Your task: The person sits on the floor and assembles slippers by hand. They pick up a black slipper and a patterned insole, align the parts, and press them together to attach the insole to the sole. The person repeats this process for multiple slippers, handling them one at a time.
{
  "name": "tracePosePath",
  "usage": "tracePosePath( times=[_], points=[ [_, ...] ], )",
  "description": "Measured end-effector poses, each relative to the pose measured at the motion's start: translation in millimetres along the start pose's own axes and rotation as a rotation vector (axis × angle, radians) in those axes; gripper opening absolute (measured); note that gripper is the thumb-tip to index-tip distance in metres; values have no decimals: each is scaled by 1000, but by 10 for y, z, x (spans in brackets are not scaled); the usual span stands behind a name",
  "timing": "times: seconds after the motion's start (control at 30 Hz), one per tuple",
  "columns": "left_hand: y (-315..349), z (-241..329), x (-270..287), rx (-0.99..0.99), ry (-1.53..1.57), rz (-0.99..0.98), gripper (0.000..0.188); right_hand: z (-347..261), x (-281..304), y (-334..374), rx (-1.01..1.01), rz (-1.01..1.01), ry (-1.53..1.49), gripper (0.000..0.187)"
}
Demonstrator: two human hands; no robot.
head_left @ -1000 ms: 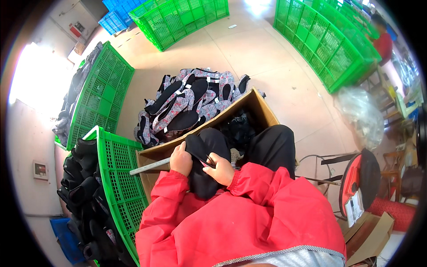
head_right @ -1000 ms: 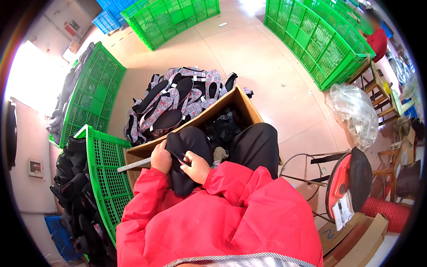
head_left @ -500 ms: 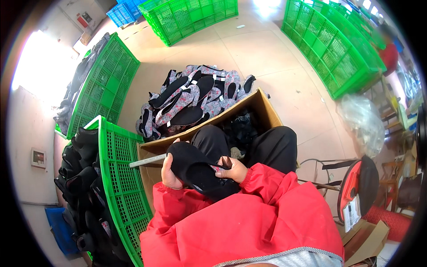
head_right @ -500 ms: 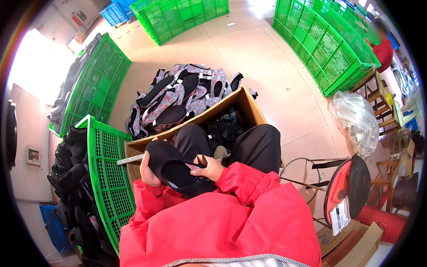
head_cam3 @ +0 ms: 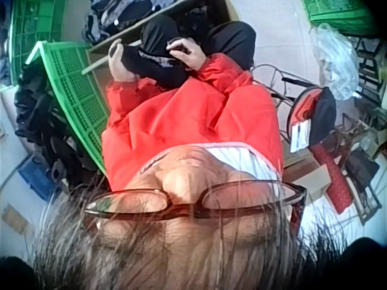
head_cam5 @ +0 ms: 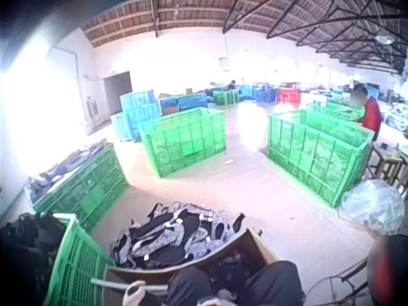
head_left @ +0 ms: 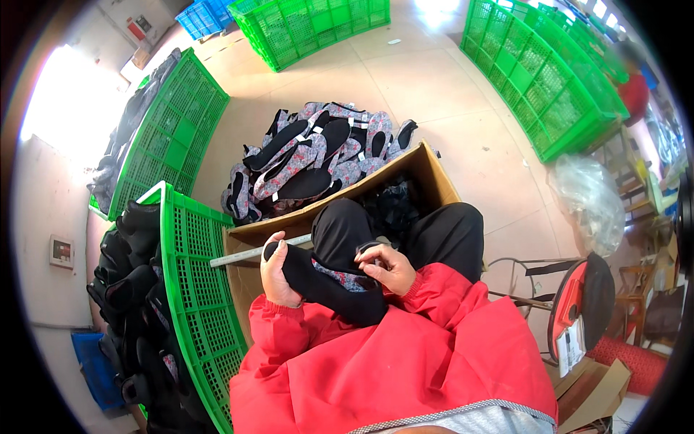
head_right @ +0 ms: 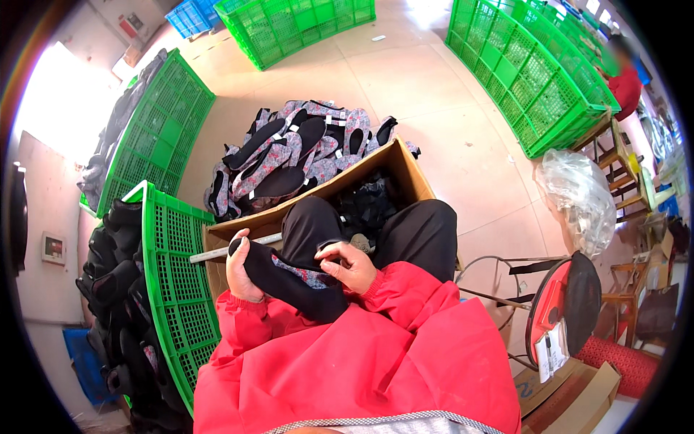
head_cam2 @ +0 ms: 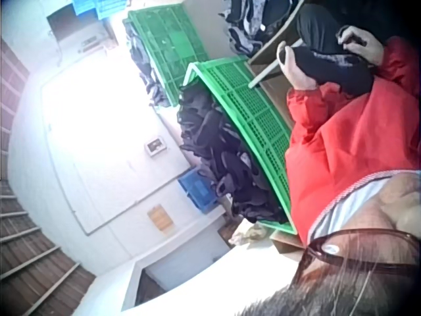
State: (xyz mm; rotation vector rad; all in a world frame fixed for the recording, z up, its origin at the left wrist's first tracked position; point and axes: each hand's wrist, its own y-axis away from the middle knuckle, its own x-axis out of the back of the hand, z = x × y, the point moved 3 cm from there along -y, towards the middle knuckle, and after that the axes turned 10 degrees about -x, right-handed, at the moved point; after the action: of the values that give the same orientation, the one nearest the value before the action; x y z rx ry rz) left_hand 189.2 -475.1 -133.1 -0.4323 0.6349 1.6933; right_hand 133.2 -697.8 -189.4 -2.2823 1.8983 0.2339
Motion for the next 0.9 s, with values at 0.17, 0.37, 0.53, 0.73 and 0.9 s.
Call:
tracePosePath(
  times=[0.17, 0.37, 0.53, 0.73, 0.9],
  points=[
    [-117, -33, 243, 34, 27, 104, 20, -361, -29, 82, -49, -271, 259, 29],
    [36, -21, 234, 32, 88, 182, 19, -442, -7, 171, 50, 16, 157, 8],
    [204, 121, 81, 184, -3, -102, 21, -686, 221, 163, 186, 352, 279, 6],
    [328, 208, 287, 134, -448, -230, 31, -420, 500, 170, 224, 206, 309, 9],
    [421, 511, 495, -68, -427, -85, 35, -436, 309, -12, 78, 224, -39, 20]
  ],
)
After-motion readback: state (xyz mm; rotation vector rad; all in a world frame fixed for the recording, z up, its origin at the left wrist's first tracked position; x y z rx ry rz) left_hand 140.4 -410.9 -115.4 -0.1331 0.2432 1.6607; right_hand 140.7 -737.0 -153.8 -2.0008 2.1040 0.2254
